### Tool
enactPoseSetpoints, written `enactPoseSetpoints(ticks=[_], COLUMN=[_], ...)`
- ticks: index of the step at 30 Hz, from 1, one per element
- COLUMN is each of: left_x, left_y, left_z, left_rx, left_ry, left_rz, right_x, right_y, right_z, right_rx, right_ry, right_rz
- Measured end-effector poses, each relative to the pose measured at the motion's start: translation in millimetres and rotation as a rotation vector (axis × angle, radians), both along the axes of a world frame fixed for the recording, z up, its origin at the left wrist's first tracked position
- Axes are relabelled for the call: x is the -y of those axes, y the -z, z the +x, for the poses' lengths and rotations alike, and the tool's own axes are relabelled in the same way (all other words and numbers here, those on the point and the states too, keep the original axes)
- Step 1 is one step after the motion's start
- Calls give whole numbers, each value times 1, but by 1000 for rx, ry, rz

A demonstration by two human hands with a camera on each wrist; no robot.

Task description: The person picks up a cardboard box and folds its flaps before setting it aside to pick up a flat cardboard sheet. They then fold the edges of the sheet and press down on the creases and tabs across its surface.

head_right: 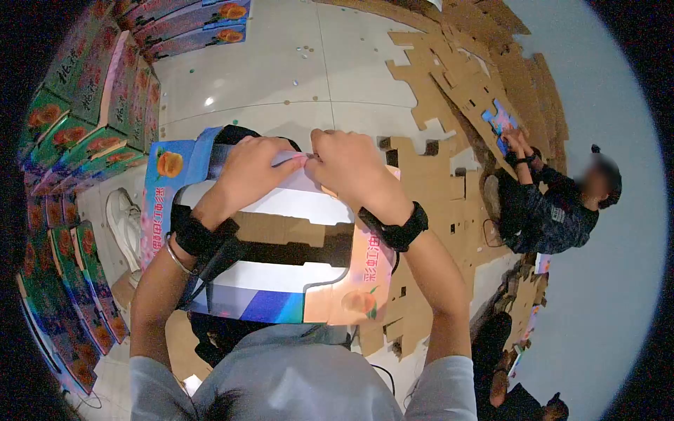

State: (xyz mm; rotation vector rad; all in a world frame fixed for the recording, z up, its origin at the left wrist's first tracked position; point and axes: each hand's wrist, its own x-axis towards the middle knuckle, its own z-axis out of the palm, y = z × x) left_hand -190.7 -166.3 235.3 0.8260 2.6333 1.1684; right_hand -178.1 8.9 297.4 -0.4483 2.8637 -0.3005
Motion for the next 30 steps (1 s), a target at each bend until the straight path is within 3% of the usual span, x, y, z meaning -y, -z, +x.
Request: enactPoseSetpoints(ticks=[4, 13, 20, 26, 30], left_x=[2, 10, 9, 9, 8], left_y=[-5, -7, -3, -2, -4], left_z=[0, -1, -2, -2, -2], left_rx=[48, 33, 31, 24, 58], left_ry=[-8, -22, -23, -19, -44], left_rz=[-25, 103, 99, 88, 94], right_x=[0, 9, -6, -3, 1], right_y=[-4, -9, 8, -7, -7], right_z=[-5, -5, -8, -20, -16], right_rx=[93, 0, 175, 317, 193], right_ry=[9, -58, 36, 25, 9], right_rz=[5, 88, -78, -12, 5])
